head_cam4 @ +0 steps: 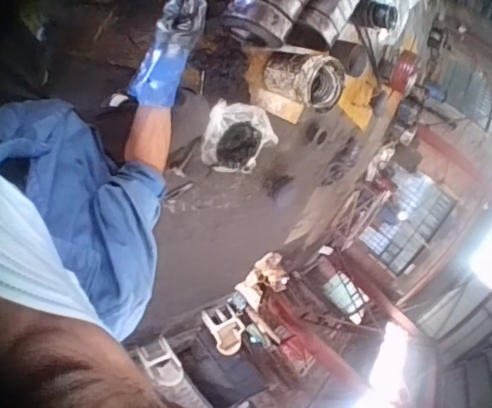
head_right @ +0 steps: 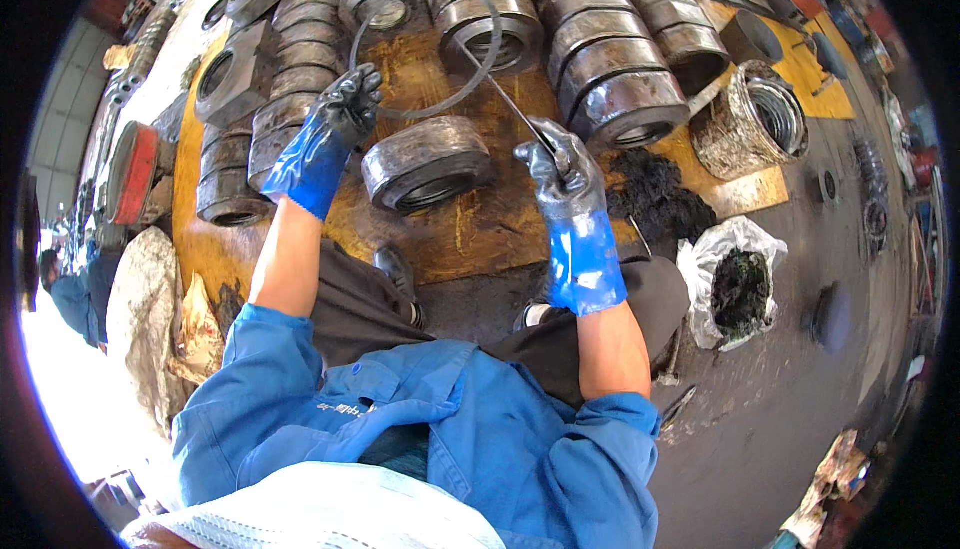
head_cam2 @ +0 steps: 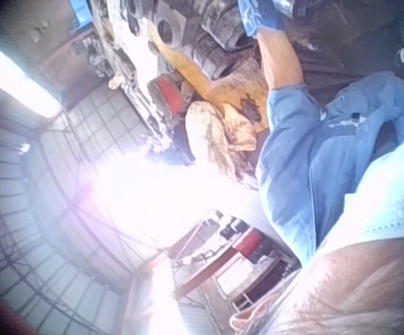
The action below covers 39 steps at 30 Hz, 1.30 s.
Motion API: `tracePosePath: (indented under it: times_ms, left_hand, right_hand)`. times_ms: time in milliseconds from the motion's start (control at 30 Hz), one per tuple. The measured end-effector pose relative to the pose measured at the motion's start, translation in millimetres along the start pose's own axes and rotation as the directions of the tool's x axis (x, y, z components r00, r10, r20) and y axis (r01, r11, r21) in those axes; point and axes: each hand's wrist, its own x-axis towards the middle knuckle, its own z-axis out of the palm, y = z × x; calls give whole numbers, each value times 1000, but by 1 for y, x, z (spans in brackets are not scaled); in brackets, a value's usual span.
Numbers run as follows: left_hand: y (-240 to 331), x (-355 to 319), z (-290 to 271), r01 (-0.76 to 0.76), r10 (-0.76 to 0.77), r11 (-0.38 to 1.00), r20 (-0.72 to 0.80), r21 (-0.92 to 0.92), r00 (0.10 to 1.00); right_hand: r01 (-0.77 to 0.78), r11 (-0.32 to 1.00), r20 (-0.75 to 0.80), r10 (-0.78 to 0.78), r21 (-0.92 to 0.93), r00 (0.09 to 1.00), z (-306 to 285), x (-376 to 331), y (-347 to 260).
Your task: The person sits on the floor and cleans a large, cylindrical metal part using a scraper and a cloth. They scrape off dark residue from the surface and wipe it clean, then use a metal ring to clean the interior of the part.
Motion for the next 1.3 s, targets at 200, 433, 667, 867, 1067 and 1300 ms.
tracePosePath:
  times_ms: [200,433,667,867,1067,1300]
  left_hand:
    - [-1,16,-29,-143,137,950,41,278,990]
    - [-56,-17,33,-504,383,671,327,545,864]
    - [-100,-80,86,-397,166,695,403,600,900]
    - [-79,-111,108,-468,116,413,465,781,878]
    - [-90,-77,99,-671,186,126,647,730,739]
    - [-107,-56,70,-649,324,206,575,733,752]
  right_hand:
    - [104,994,-275,-105,-18,956,-15,10,-29]
    - [-412,818,45,431,402,901,-26,-2,-29]
    - [-415,721,-7,503,555,864,-27,1,-40]
    - [-267,759,-66,377,593,924,-28,5,-48]
    - [-320,562,110,375,763,921,-61,4,-32]
    - [-201,637,-72,376,744,924,-114,25,-34]
